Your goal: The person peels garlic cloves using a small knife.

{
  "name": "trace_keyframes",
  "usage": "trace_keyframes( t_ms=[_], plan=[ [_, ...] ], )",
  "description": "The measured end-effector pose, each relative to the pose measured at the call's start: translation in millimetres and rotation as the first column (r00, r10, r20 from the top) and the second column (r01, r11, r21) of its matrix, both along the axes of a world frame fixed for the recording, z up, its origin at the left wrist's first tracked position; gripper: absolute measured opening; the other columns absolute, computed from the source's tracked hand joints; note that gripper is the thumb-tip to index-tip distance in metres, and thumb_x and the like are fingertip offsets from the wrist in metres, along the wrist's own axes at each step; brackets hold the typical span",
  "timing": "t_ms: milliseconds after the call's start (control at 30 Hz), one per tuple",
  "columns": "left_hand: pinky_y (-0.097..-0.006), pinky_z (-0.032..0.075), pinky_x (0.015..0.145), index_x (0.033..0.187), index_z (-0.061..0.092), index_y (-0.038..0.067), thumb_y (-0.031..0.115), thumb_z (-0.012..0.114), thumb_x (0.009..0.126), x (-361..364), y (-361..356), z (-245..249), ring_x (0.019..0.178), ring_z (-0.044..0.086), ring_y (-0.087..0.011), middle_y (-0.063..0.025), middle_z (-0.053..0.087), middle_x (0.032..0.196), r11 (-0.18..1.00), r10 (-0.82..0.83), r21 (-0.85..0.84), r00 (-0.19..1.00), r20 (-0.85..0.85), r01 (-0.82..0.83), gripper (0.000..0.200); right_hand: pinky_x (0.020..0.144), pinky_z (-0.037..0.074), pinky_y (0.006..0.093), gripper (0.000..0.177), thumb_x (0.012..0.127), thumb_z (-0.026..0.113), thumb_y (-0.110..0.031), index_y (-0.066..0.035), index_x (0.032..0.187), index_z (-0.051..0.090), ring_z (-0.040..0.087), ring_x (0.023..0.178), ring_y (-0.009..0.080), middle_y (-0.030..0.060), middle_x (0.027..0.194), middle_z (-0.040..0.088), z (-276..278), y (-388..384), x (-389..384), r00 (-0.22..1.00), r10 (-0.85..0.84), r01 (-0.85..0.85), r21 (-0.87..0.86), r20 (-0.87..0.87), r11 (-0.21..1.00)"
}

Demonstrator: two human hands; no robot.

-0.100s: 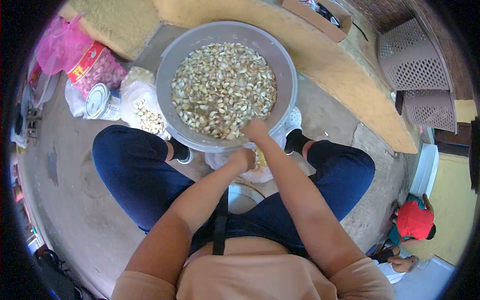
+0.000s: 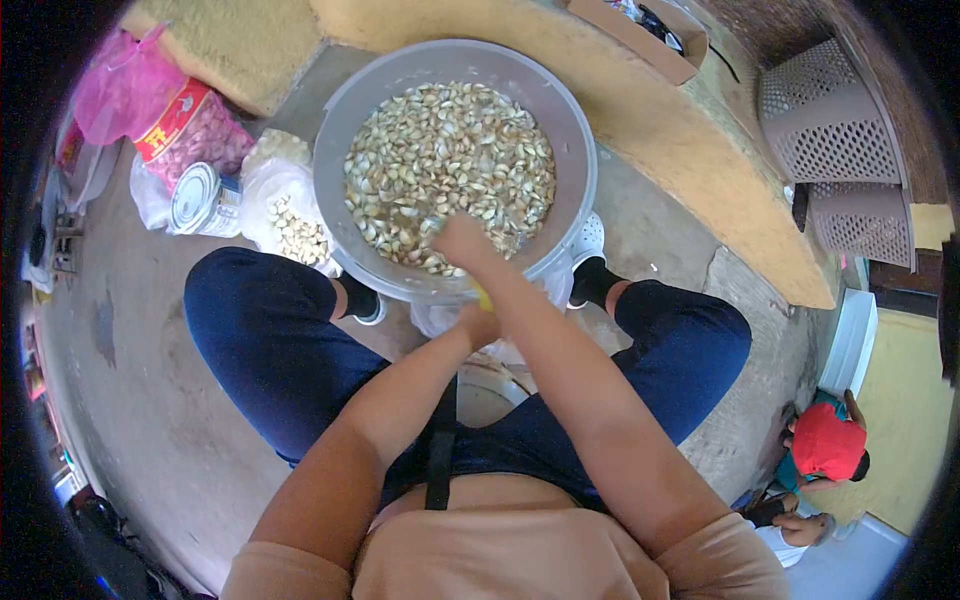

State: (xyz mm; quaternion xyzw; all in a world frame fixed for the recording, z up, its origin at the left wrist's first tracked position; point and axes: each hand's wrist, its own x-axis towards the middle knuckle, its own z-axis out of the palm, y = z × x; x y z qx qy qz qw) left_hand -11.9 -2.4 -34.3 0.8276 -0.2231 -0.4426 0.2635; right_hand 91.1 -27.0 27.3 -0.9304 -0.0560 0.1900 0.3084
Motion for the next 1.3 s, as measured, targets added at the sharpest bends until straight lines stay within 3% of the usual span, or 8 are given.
trace_keyframes(
  t_ms=[267, 400, 500, 667, 733, 800, 1100, 1300],
  plan=[
    [-0.0387, 0.037, 0.088, 0.108, 0.052, 0.005, 0.025, 0.057, 0.074, -18.7, 8.0, -30.9, 0.103, 0.048, -0.0316, -0.0164, 0.054, 0.109, 0.737, 0.296, -0.669, 0.935, 0.197, -0.093, 0.04, 0.056, 0.047, 0.0373, 0.033, 0.062, 0.063, -0.026, 0.005, 0.072, 0.061, 0.058, 0.056, 0.0296, 0.0196, 0.06, 0.057, 73.7, 91.0, 21.7, 0.997, -0.017, -0.017, 0.418, 0.077, 0.908],
    [-0.0402, 0.041, 0.085, 0.104, 0.055, 0.002, 0.02, 0.055, 0.075, -19.2, 11.4, -30.6, 0.097, 0.053, -0.0353, -0.0166, 0.057, 0.103, 0.866, 0.202, -0.497, 0.948, 0.247, -0.055, 0.035, 0.061, 0.049, 0.0386, 0.032, 0.064, 0.06, -0.025, 0.007, 0.069, 0.06, 0.06, 0.062, 0.0345, 0.0238, 0.066, 0.058, 50.7, 43.4, 25.1, 0.997, -0.063, 0.075, 0.4, -0.042, 0.914],
    [-0.0395, 0.045, 0.077, 0.094, 0.058, 0.002, 0.014, 0.056, 0.073, -8.0, 3.6, -10.3, 0.09, 0.056, -0.0345, -0.0169, 0.059, 0.096, 0.98, -0.124, 0.165, 0.991, 0.059, 0.113, 0.025, 0.041, 0.039, 0.0255, 0.017, 0.068, 0.063, -0.015, -0.001, 0.079, 0.062, 0.048, 0.043, 0.0099, 0.0045, 0.057, 0.056, 49.0, -11.4, 19.1, 0.972, -0.037, 0.134, 0.414, -0.233, 0.9],
    [-0.0382, 0.046, 0.069, 0.089, 0.054, 0.002, 0.015, 0.06, 0.069, -6.8, 12.6, -6.1, 0.08, 0.058, -0.0313, -0.0166, 0.06, 0.081, 0.971, 0.183, -0.172, 0.977, 0.112, -0.163, 0.025, 0.04, 0.039, 0.025, 0.024, 0.069, 0.063, -0.017, -0.003, 0.088, 0.063, 0.046, 0.042, 0.0091, 0.0029, 0.058, 0.055, 44.6, -100.0, 1.0, 0.977, 0.034, -0.001, 0.15, -0.212, 0.989],
    [-0.0368, 0.046, 0.065, 0.09, 0.052, 0.003, 0.017, 0.061, 0.069, -3.9, 12.1, -2.7, 0.076, 0.059, -0.028, -0.0152, 0.06, 0.078, 0.938, 0.282, -0.218, 0.959, 0.034, -0.269, 0.027, 0.057, 0.047, 0.0375, 0.033, 0.069, 0.06, -0.028, 0.001, 0.086, 0.061, 0.06, 0.056, 0.0279, 0.0181, 0.062, 0.059, 91.1, -117.0, -21.1, 0.954, -0.072, 0.126, 0.172, -0.29, 0.977],
    [-0.0354, 0.047, 0.058, 0.093, 0.051, 0.004, 0.02, 0.062, 0.069, -4.4, 13.8, -12.5, 0.071, 0.06, -0.0234, -0.013, 0.06, 0.078, 0.919, 0.297, -0.261, 0.954, -0.041, -0.297, 0.031, 0.047, 0.043, 0.0298, 0.026, 0.07, 0.062, -0.021, -0.003, 0.089, 0.062, 0.054, 0.047, 0.0165, 0.0093, 0.061, 0.058, 104.8, -133.6, -31.4, 0.976, -0.056, 0.08, 0.108, -0.209, 0.991],
    [-0.022, 0.027, 0.033, 0.115, 0.047, 0.007, 0.035, 0.043, 0.083, 22.6, 14.2, 44.7, 0.051, 0.047, -0.0087, -0.0049, 0.062, 0.086, 0.676, 0.399, -0.026, 0.396, -0.827, -0.737, 0.043, 0.062, 0.045, 0.037, 0.031, 0.068, 0.061, -0.023, -0.001, 0.09, 0.061, 0.058, 0.066, 0.0302, 0.0192, 0.071, 0.059, 55.3, -151.8, -66.3, 0.96, 0.201, -0.206, -0.005, -0.197, 0.978],
    [-0.0155, 0.025, 0.033, 0.117, 0.043, 0.009, 0.036, 0.038, 0.086, 37.1, 25.0, 79.8, 0.045, 0.04, -0.0052, -0.0083, 0.058, 0.103, 0.497, 0.382, -0.083, 0.304, -0.873, -0.864, 0.041, 0.066, 0.046, 0.0387, 0.04, 0.064, 0.068, -0.032, 0.001, 0.086, 0.061, 0.058, 0.073, 0.0341, 0.0211, 0.077, 0.06, 65.4, -133.2, -64.8, 0.966, 0.152, -0.142, 0.062, -0.21, 0.988]
  ],
)
